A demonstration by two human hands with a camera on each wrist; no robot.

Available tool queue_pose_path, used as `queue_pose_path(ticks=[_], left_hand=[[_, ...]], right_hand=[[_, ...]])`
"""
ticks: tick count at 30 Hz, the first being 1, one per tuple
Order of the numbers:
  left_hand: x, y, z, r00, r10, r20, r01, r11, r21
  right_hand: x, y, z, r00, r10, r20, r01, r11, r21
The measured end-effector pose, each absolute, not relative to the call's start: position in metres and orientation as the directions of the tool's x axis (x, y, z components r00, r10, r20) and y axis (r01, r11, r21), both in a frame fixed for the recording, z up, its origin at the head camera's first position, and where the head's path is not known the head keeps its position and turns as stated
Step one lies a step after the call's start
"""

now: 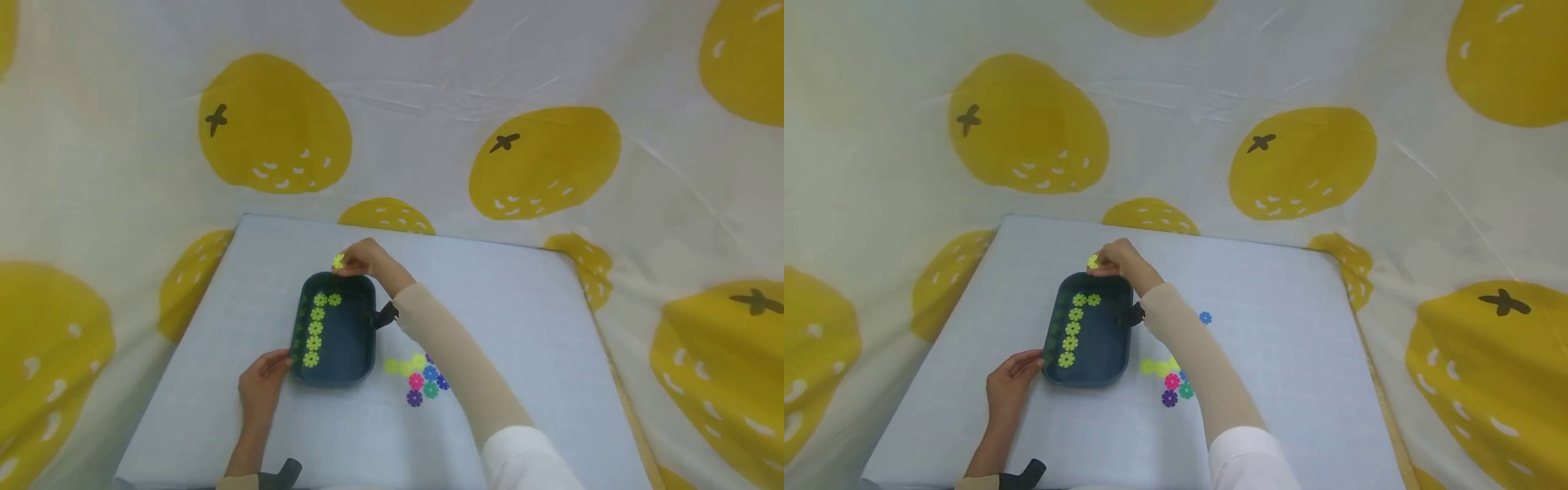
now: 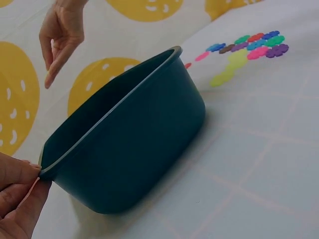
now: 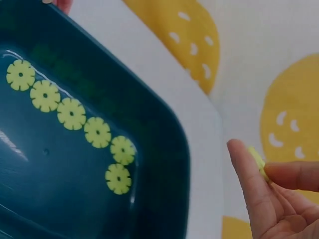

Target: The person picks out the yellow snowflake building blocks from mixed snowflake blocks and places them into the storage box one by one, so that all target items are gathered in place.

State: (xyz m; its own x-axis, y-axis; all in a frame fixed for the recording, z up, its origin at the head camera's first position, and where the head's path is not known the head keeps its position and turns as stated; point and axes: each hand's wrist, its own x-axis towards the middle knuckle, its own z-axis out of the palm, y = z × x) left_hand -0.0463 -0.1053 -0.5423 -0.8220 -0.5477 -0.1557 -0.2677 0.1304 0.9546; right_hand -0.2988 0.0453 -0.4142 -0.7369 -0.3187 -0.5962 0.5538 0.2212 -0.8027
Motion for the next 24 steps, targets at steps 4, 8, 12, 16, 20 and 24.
queue_pose_path(ticks=[4, 8, 12, 16, 20, 24], left_hand=[[-0.046, -0.105, -0.544, -0.825, -0.546, -0.147, -0.253, 0.124, 0.959], [-0.045, -0.106, -0.546, -0.822, -0.552, -0.142, -0.254, 0.133, 0.958], [-0.046, -0.106, -0.546, -0.817, -0.558, -0.145, -0.263, 0.137, 0.955], [-0.047, -0.105, -0.547, -0.816, -0.556, -0.157, -0.272, 0.129, 0.954], [-0.047, -0.104, -0.547, -0.817, -0.555, -0.158, -0.273, 0.131, 0.953], [-0.046, -0.105, -0.548, -0.816, -0.558, -0.151, -0.272, 0.141, 0.952]], right_hand=[[-0.297, 0.039, -0.429, -0.71, -0.324, -0.625, 0.584, 0.224, -0.78], [-0.295, 0.035, -0.443, -0.702, -0.31, -0.641, 0.597, 0.234, -0.767], [-0.292, 0.031, -0.458, -0.704, -0.266, -0.658, 0.605, 0.26, -0.753], [-0.288, 0.028, -0.47, -0.706, -0.226, -0.671, 0.609, 0.29, -0.738], [-0.283, 0.025, -0.48, -0.701, -0.219, -0.679, 0.613, 0.302, -0.73], [-0.277, 0.024, -0.489, -0.703, -0.208, -0.68, 0.607, 0.32, -0.727]])
